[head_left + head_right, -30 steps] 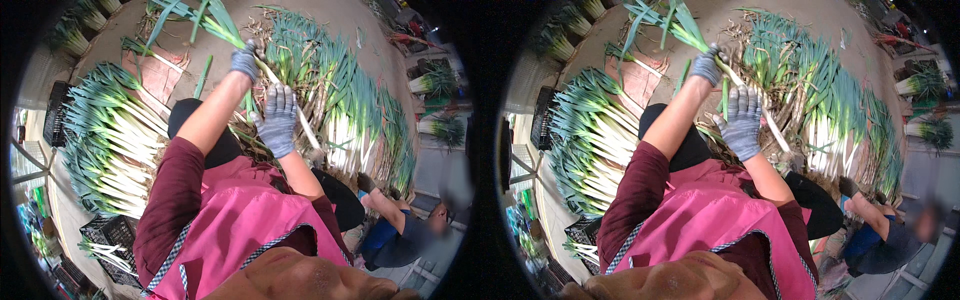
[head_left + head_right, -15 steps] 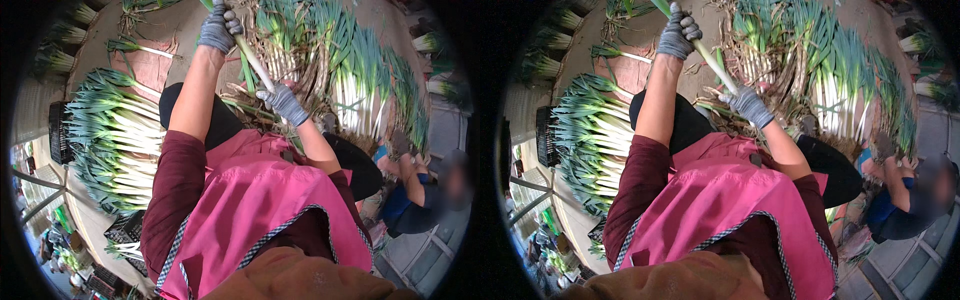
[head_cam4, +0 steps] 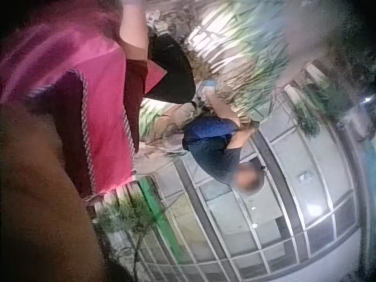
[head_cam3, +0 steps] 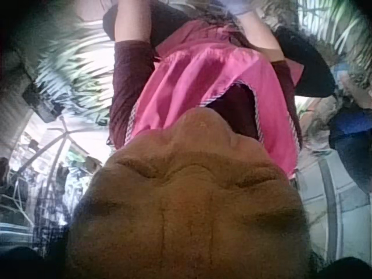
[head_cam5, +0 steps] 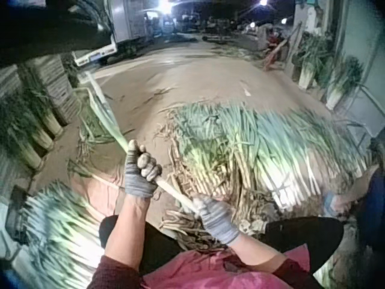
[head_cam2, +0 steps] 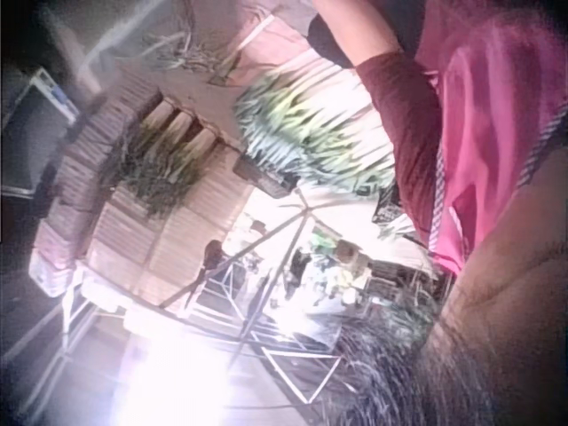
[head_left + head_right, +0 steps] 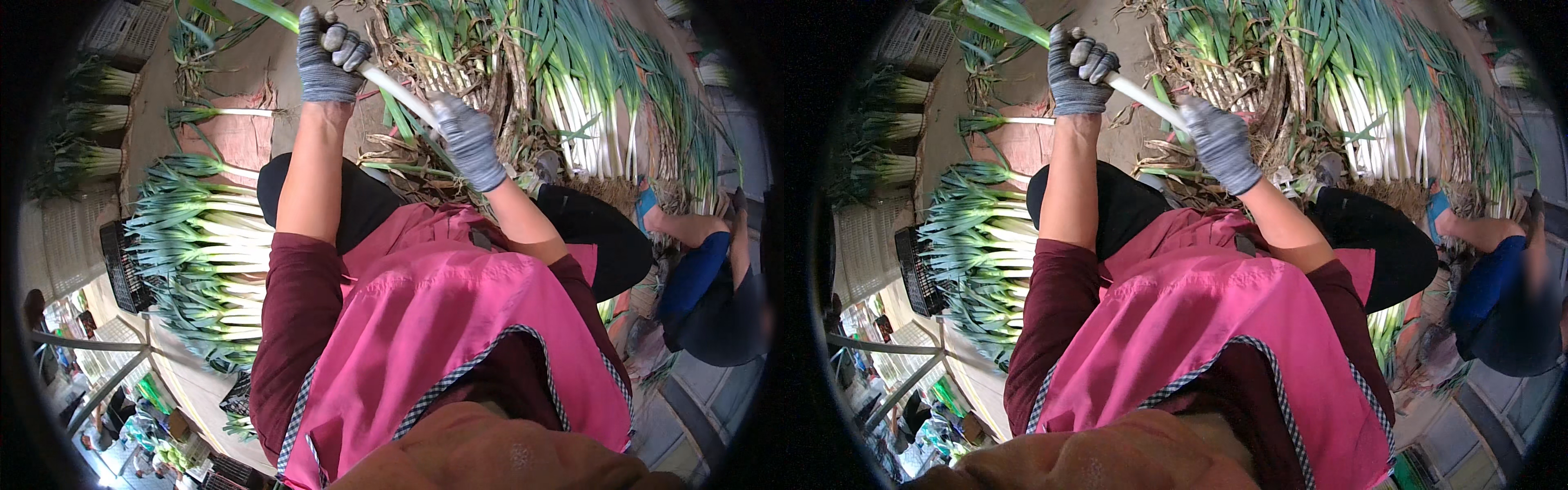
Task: The person sits on the floor and repeatedly picks up green onions, removes the root ends and outer leaves by hand, and places the trimmed stalks into a pile. The process is continuous and repetitive throughout the clip.
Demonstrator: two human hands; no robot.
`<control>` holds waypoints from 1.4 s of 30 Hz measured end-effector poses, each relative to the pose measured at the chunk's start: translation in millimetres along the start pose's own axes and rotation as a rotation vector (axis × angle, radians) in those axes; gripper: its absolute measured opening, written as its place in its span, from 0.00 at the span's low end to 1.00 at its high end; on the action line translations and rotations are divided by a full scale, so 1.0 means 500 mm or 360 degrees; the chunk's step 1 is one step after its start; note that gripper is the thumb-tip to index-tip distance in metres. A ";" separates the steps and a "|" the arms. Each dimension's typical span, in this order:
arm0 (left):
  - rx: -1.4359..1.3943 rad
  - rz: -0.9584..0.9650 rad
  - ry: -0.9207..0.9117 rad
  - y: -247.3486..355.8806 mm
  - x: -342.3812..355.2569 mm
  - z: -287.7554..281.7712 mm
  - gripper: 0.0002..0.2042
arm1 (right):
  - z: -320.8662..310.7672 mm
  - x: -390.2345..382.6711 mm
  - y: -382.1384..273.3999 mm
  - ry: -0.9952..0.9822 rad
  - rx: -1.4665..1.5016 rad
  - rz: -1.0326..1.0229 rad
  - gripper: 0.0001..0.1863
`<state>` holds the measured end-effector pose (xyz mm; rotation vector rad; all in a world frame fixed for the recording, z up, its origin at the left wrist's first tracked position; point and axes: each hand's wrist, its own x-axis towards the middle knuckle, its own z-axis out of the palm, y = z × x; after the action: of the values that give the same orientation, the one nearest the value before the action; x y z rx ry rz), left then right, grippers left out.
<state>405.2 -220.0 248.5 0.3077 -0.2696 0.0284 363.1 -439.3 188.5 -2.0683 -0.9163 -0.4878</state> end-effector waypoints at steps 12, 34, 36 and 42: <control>-0.0077 0.0002 0.0014 0.066 0.001 -0.018 0.19 | -0.130 -0.054 -0.039 0.0242 0.1954 0.1234 0.16; 0.0486 0.0287 0.1296 -0.046 0.017 -0.035 0.09 | 0.015 -0.036 -0.018 -0.0792 0.0448 0.0937 0.22; 0.0385 0.0169 0.1194 -0.014 0.004 -0.037 0.11 | -0.004 -0.042 -0.046 -0.1064 0.1183 0.1348 0.17; 0.0200 0.0005 0.0891 0.003 -0.011 -0.034 0.14 | -0.069 -0.109 -0.083 -0.0883 0.1763 0.1653 0.23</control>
<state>404.2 -213.5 231.6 0.4106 0.2885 0.1327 295.1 -473.5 197.5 -1.3057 -0.1471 0.9780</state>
